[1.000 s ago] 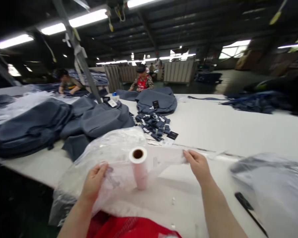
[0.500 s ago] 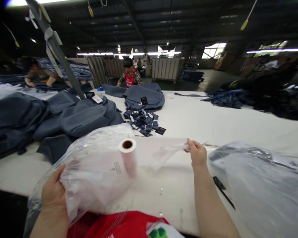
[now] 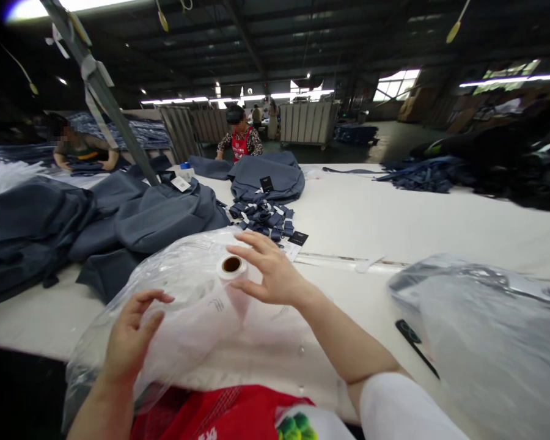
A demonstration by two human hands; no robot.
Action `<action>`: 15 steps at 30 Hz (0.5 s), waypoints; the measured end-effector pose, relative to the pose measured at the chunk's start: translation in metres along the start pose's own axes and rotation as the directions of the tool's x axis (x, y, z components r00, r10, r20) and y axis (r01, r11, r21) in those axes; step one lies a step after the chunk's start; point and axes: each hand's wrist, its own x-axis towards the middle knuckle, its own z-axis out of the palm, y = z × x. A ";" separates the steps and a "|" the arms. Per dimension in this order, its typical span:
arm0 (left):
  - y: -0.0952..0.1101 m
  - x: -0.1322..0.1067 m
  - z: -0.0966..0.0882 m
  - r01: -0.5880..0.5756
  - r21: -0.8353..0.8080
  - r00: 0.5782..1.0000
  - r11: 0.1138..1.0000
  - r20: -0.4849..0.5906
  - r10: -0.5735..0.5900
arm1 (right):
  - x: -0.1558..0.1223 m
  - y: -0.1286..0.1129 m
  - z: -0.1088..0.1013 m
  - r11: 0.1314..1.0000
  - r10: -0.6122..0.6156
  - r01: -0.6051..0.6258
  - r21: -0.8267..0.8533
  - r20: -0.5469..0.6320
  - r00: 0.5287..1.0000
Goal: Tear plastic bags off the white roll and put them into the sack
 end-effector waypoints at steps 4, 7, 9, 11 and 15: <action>-0.003 -0.010 -0.001 -0.146 0.379 0.938 0.914 0.346 0.006 | 0.025 0.018 0.037 0.996 -0.066 0.056 0.067 0.170 0.983; -0.011 -0.013 -0.004 -0.103 0.337 0.906 0.936 0.421 -0.052 | 0.030 0.025 0.049 0.998 -0.041 0.034 0.051 0.152 0.988; -0.018 -0.016 -0.007 -0.046 0.263 0.905 0.964 0.420 -0.072 | 0.030 0.025 0.051 0.998 -0.051 0.047 0.032 0.144 0.988; -0.025 -0.020 -0.009 0.005 0.226 0.913 0.974 0.397 -0.097 | 0.029 0.024 0.051 0.998 -0.062 0.060 0.017 0.136 0.989; -0.035 -0.031 -0.008 0.081 0.210 0.922 0.974 0.355 -0.153 | 0.028 0.019 0.051 0.999 -0.046 0.048 -0.008 0.137 0.989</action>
